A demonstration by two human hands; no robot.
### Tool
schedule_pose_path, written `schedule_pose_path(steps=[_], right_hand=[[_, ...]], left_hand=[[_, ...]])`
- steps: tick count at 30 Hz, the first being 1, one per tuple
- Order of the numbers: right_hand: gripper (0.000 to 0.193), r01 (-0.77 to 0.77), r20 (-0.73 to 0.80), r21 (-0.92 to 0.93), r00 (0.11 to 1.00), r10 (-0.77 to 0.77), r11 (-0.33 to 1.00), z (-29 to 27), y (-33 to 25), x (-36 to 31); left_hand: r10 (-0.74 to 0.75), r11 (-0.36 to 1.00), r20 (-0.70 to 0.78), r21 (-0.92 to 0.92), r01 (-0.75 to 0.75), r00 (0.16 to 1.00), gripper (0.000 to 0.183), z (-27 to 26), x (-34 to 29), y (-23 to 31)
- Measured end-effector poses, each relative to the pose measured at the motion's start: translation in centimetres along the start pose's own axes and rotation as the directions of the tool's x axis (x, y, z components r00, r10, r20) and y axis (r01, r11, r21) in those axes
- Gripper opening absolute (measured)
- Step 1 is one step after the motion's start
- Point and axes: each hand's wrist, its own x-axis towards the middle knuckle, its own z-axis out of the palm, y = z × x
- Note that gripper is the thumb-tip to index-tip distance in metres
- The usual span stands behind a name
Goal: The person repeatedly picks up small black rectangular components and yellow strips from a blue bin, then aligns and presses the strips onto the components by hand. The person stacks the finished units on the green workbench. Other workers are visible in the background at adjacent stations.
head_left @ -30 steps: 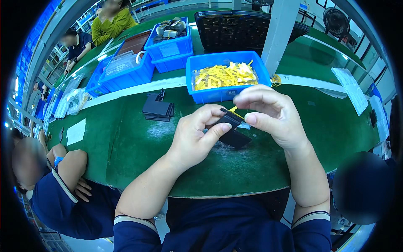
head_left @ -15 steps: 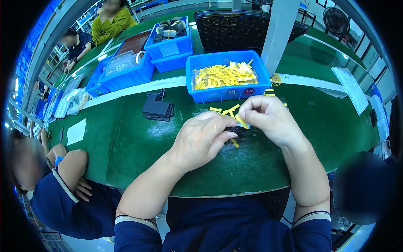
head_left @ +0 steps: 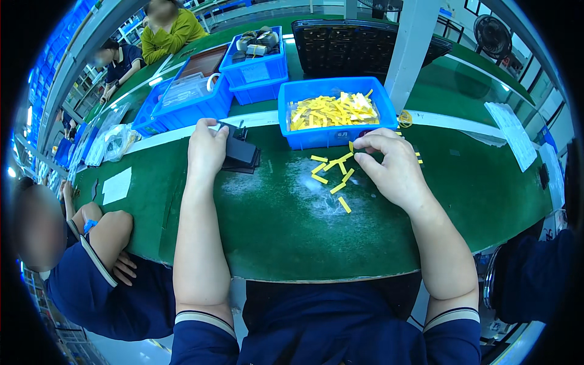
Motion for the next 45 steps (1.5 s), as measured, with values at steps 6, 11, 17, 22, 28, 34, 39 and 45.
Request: schedule_pose_path(steps=[6,11,17,22,28,34,39,45], right_hand=[[0.010,0.074,0.004,-0.051,0.997,-0.074,0.996,-0.4,-0.2,-0.4],[0.027,0.252,-0.008,-0.321,0.963,-0.269,0.913,-0.4,-0.1,-0.3],[0.022,0.204,-0.027,-0.261,0.975,-0.219,0.943,-6.1,3.5,-0.5],[0.014,-0.102,-0.300,-0.490,0.952,-0.057,0.866,-15.0,15.7,-2.8],[0.016,-0.583,-0.619,-0.652,0.779,0.103,0.485,-25.3,31.2,-10.4],[0.015,-0.741,-0.734,-0.596,0.659,0.166,0.310,-30.6,36.5,-13.6],[0.015,-0.815,-0.812,-0.490,0.556,0.180,0.308,-33.7,38.6,-13.4],[0.018,-0.937,-0.946,-0.183,0.251,0.204,0.299,-39.1,43.1,-15.8]], left_hand=[[0.208,0.947,-0.190,0.286,-0.149,0.959,0.062,0.0,-2.4,3.1],[0.469,0.879,-0.121,-0.031,-0.476,0.875,0.045,1.8,-4.8,5.6],[0.786,0.614,0.083,-0.226,-0.756,0.613,0.025,2.3,-9.6,9.4],[0.881,0.472,0.244,-0.395,-0.788,0.405,0.017,3.8,-12.3,11.5],[0.881,0.399,0.453,-0.554,-0.730,0.137,0.022,4.9,-15.7,13.4],[0.854,0.266,0.499,-0.661,-0.702,-0.147,0.044,7.9,-18.1,15.4],[0.820,0.370,0.563,-0.657,-0.657,-0.103,0.042,9.4,-19.1,19.3],[0.818,0.318,0.558,-0.641,-0.699,-0.139,0.037,11.6,-19.4,21.1]])
